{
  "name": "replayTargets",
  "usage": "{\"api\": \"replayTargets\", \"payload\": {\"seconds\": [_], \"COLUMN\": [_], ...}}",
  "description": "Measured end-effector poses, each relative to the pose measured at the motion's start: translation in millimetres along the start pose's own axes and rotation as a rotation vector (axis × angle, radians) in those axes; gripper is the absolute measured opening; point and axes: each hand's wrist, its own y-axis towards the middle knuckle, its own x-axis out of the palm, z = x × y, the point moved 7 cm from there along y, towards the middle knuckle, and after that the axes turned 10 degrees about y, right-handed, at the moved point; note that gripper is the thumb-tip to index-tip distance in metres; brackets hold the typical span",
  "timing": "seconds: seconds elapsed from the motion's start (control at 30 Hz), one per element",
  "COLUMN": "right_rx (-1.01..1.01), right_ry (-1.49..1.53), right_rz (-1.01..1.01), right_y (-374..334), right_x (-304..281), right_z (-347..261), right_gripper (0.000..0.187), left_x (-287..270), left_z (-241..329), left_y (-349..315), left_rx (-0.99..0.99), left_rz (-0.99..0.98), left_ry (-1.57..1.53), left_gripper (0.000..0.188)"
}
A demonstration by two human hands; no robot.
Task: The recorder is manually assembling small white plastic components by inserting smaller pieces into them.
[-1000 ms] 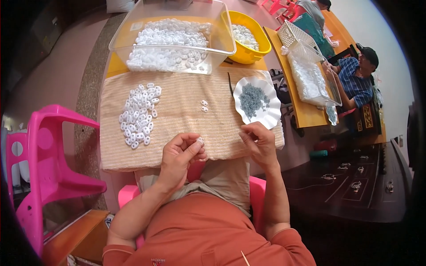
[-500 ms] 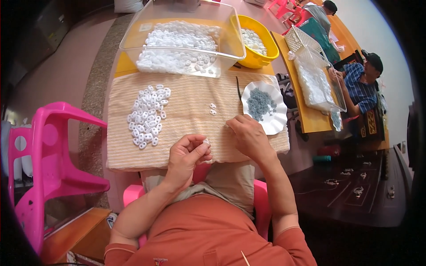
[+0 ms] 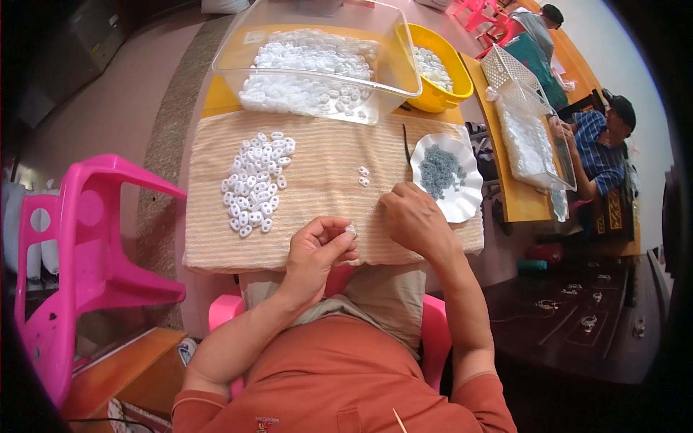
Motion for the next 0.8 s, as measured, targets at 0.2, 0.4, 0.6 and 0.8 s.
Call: {"api": "replayTargets", "payload": {"seconds": [0.2,0.4,0.6,0.8], "right_rx": [-0.008,0.129,0.402,0.496], "right_ry": [0.285,0.837,1.576,1.736], "right_rz": [0.187,0.211,0.077,0.035], "right_y": [-11.5,-24.0,-27.5,-31.4], "right_x": [-17.2,4.2,32.1,44.9], "right_z": [-14.2,-1.4,-17.5,-18.2], "right_gripper": [0.015,0.010,0.008,0.013], "left_x": [-2.2,0.7,-0.2,1.1], "left_z": [-0.4,-1.3,-5.7,-6.6], "left_y": [-0.4,-0.9,-1.4,-0.8], "left_rx": [0.010,0.004,-0.004,-0.014], "left_rz": [0.004,0.003,0.006,0.002], "left_ry": [-0.007,-0.027,-0.051,-0.049], "left_gripper": [0.017,0.016,0.015,0.015]}}
